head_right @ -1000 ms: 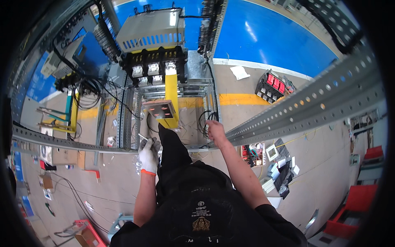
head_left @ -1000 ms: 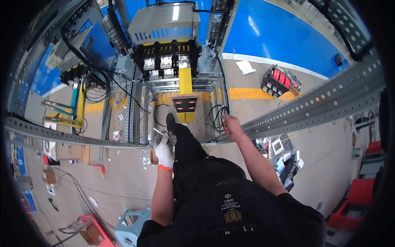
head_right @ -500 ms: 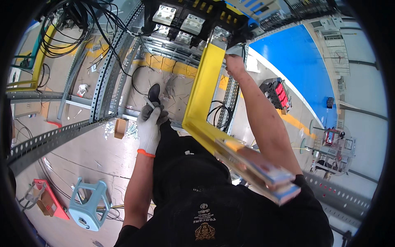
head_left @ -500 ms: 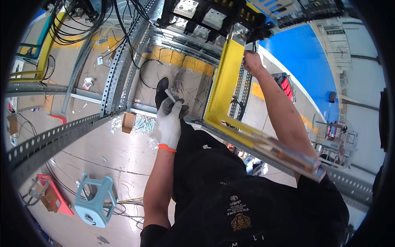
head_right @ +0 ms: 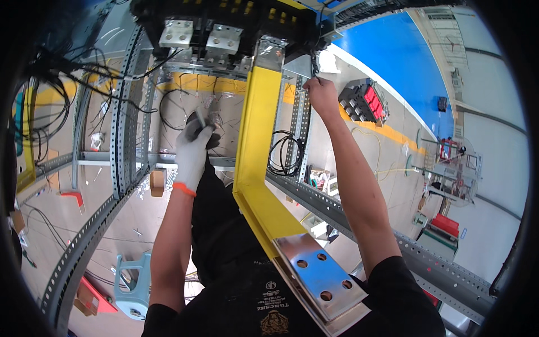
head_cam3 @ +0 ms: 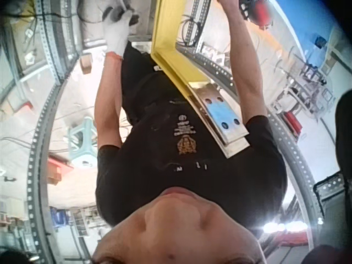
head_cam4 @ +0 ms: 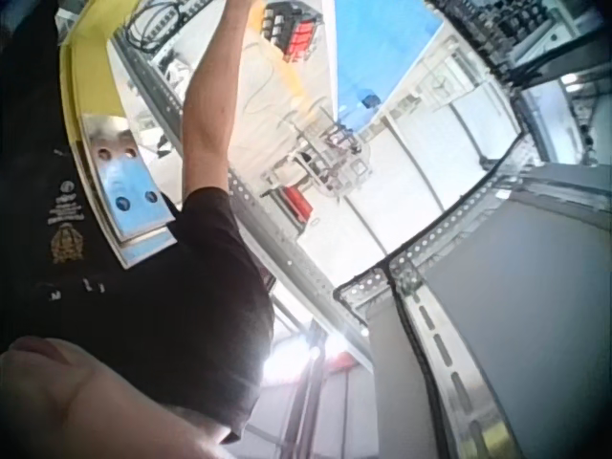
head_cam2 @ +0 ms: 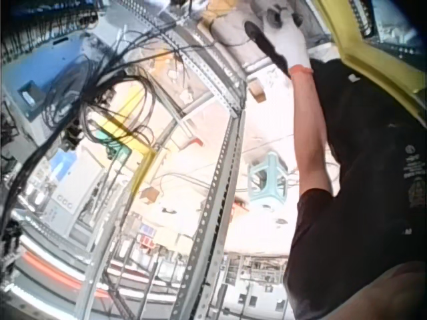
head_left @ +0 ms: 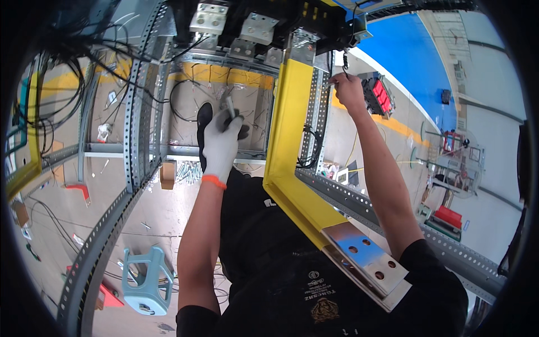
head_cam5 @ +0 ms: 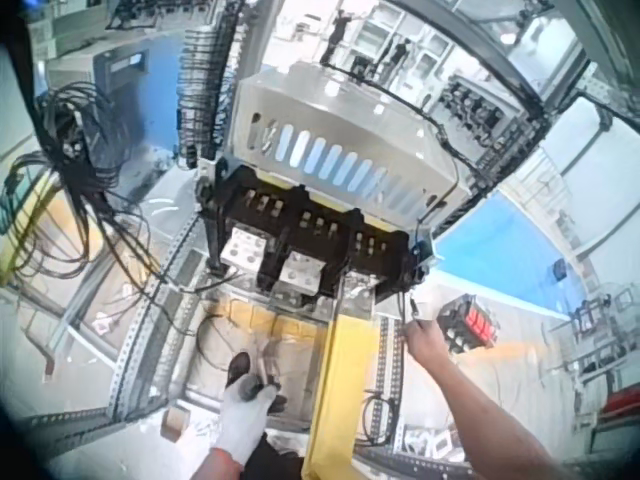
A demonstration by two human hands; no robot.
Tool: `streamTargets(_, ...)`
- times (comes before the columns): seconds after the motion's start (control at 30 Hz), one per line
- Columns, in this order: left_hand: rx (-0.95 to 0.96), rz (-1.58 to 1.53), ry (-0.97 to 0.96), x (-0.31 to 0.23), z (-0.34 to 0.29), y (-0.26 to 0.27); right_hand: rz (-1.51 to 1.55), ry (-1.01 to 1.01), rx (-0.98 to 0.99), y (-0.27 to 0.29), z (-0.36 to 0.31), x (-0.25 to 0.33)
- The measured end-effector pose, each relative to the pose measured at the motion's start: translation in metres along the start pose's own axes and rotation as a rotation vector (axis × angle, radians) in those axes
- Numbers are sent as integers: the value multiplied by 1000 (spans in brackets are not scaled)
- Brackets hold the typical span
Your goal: The person installs a yellow metal bracket onto an electrical assembly, then retrieves bolts and washers from the floor and a nearby box. They attach the bracket to the assembly using the hardware, repeating the process for additional brackets.
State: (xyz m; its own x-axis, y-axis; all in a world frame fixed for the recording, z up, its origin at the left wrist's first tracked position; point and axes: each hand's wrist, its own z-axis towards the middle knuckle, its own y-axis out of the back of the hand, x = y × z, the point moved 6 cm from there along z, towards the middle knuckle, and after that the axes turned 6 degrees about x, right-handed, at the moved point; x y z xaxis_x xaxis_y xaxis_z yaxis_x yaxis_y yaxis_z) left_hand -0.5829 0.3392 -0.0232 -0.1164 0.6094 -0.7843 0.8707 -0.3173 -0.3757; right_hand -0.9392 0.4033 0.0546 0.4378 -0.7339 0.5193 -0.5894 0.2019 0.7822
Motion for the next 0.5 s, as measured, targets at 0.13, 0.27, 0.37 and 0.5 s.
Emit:
streamTargets(0.13, 188, 333, -9, 21, 86, -44, 266, -126, 132, 22, -41, 18)
streamTargets(0.27, 288, 603, -44, -2, 128, -97, 490, -276, 142, 38, -65, 10)
streamTargets(0.37, 383, 527, -23, 3, 148, -112, 761, -286, 272, 35, -79, 13)
streamTargets(0.5, 443, 484, -80, -4, 164, -123, 999, -237, 279, 30, -86, 23)
